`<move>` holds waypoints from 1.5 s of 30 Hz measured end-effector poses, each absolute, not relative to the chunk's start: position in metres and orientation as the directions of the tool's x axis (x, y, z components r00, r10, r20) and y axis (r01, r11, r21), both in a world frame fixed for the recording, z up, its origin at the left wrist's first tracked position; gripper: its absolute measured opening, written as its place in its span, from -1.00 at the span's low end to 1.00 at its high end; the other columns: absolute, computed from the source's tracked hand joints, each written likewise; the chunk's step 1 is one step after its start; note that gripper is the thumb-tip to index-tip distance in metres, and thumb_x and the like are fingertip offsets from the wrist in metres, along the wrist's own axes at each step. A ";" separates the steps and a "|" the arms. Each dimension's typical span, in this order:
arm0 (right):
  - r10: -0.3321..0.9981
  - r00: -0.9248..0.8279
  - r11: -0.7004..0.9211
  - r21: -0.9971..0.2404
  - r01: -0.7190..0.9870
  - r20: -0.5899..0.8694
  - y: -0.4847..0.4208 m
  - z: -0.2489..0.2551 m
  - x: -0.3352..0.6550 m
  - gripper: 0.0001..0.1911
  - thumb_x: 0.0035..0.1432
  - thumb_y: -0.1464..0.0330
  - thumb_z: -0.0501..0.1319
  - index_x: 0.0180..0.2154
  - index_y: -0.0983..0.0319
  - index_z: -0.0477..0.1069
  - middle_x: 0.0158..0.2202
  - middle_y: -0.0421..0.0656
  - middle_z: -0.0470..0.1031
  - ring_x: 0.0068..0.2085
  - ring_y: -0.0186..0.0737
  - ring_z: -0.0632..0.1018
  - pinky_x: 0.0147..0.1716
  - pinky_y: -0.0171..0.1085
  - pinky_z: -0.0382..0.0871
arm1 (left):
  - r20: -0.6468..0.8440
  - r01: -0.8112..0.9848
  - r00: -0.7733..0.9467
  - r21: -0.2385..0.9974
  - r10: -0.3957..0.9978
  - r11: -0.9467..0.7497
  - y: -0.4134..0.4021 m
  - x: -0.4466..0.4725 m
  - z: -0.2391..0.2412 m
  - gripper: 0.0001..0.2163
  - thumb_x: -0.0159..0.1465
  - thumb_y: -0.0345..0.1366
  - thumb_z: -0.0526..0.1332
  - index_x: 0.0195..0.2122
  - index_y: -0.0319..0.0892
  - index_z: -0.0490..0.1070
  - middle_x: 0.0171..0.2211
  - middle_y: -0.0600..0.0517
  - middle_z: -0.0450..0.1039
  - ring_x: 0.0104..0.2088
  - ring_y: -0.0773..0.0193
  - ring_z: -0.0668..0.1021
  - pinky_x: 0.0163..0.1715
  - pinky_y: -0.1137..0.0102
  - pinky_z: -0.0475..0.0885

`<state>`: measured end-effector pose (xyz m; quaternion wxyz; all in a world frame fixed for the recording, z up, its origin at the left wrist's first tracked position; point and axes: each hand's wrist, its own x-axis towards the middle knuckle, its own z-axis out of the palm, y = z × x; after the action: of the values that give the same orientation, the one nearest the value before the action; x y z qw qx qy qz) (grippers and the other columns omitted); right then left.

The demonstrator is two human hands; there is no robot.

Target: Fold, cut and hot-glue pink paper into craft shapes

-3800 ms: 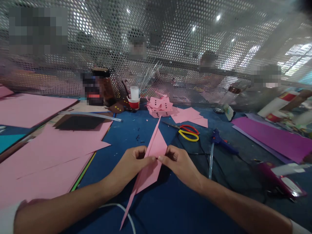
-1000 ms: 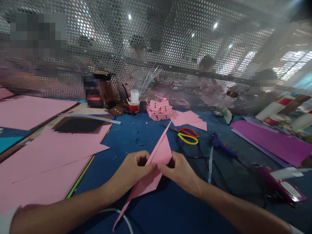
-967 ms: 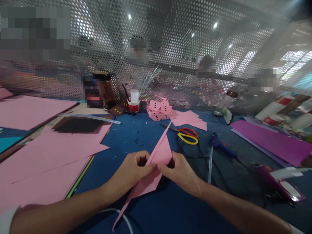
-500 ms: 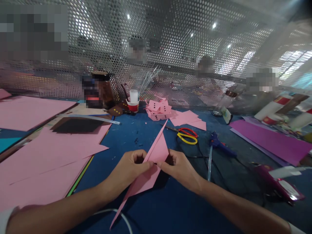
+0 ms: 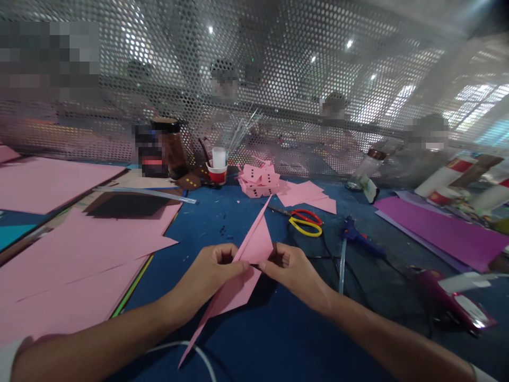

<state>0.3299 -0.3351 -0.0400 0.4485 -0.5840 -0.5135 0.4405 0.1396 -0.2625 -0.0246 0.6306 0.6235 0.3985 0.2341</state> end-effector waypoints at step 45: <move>0.935 0.310 0.095 -0.965 0.246 0.171 -0.334 -0.025 0.344 -0.78 0.16 0.31 0.33 -0.28 0.17 0.28 -0.32 -0.25 0.38 -0.31 -0.29 0.45 -0.27 -0.27 0.35 | -0.299 0.126 0.721 0.944 0.625 0.306 -0.258 0.138 -0.025 -0.79 0.07 -0.21 0.45 -0.39 -0.22 0.51 -0.45 0.07 0.53 -0.47 0.36 0.47 -0.44 0.50 0.29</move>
<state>0.3439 -0.3344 -0.0252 0.5488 -0.5948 -0.4964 0.3139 0.1385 -0.2585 -0.0252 0.7363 0.5643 0.3329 0.1693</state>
